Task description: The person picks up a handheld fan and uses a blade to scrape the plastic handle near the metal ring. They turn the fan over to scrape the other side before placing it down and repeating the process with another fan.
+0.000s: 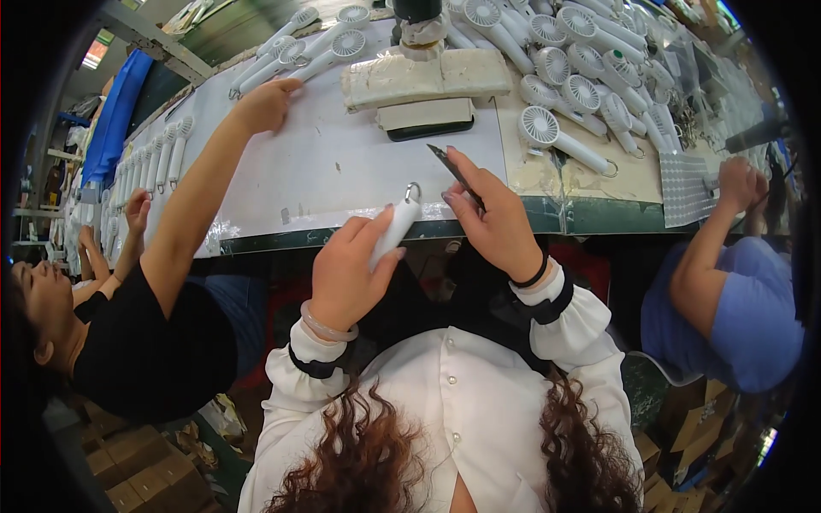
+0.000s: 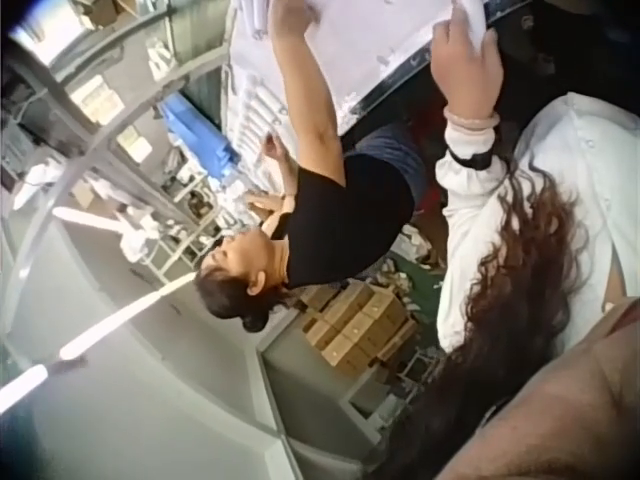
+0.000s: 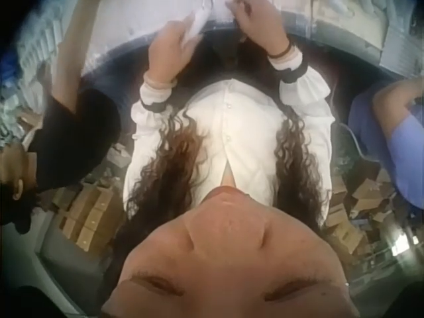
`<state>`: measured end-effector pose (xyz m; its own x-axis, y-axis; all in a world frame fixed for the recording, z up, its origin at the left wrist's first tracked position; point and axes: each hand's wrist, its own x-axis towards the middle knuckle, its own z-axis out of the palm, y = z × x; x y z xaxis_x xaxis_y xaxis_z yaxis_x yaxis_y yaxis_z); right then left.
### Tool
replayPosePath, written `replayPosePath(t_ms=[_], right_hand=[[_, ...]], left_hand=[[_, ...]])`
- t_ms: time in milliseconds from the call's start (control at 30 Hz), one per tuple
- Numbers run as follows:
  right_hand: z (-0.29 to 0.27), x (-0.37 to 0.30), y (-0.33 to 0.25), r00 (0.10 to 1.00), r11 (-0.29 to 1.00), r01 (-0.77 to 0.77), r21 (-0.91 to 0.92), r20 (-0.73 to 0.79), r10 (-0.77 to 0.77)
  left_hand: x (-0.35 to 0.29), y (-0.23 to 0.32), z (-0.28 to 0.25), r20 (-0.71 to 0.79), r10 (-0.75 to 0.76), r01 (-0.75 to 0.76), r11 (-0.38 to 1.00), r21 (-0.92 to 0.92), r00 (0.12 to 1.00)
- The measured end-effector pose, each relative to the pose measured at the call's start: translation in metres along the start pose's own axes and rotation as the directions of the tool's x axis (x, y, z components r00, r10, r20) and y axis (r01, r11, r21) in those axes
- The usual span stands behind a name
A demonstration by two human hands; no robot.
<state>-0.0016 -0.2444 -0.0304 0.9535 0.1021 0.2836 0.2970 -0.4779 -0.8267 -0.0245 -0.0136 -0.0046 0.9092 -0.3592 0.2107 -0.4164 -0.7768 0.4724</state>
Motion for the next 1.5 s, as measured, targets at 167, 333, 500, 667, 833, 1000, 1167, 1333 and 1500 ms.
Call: replayPosePath(t_ms=[167,333,500,667,833,1000,1167,1333,1500], right_hand=[[0.020,0.012,0.009,0.960,0.687,-0.279,0.671,0.176,0.218],[0.025,0.026,0.004,0.993,0.815,-0.117,0.567,0.089,0.081],[0.026,0.045,0.008,0.983,0.961,-0.134,0.242,0.153,0.099],[0.037,0.054,0.023,0.988,0.981,-0.141,0.134,0.083,0.130],[0.037,0.058,0.027,0.989,0.989,-0.143,-0.026,0.045,0.144],[0.045,0.052,0.043,0.992,0.996,0.062,-0.065,-0.103,-0.069],[0.027,0.035,0.045,0.989,0.941,-0.059,0.334,-0.107,0.100],[0.010,0.023,0.043,0.985,0.891,-0.119,0.439,-0.061,0.162],[0.010,0.022,0.042,0.985,0.895,-0.108,0.434,-0.072,0.154]], left_hand=[[0.002,-0.002,-0.004,0.197,-0.082,0.178,0.823,-0.540,0.977],[0.011,-0.013,0.007,0.400,-0.168,0.430,0.475,-0.768,0.901],[0.030,-0.024,-0.005,0.621,-0.119,0.629,0.053,-0.775,0.775],[0.037,-0.023,0.008,0.440,-0.186,0.374,-0.304,-0.876,0.879],[0.037,-0.018,0.021,0.124,-0.213,0.159,0.158,-0.975,0.969],[0.067,-0.020,0.018,0.151,-0.164,0.221,0.651,-0.726,0.975],[0.104,-0.035,0.032,-0.139,0.037,-0.099,0.879,-0.467,0.990],[0.109,-0.041,0.040,-0.070,-0.094,0.030,0.778,-0.628,0.993],[0.090,-0.034,0.051,-0.188,-0.029,-0.078,0.841,-0.535,0.982]])
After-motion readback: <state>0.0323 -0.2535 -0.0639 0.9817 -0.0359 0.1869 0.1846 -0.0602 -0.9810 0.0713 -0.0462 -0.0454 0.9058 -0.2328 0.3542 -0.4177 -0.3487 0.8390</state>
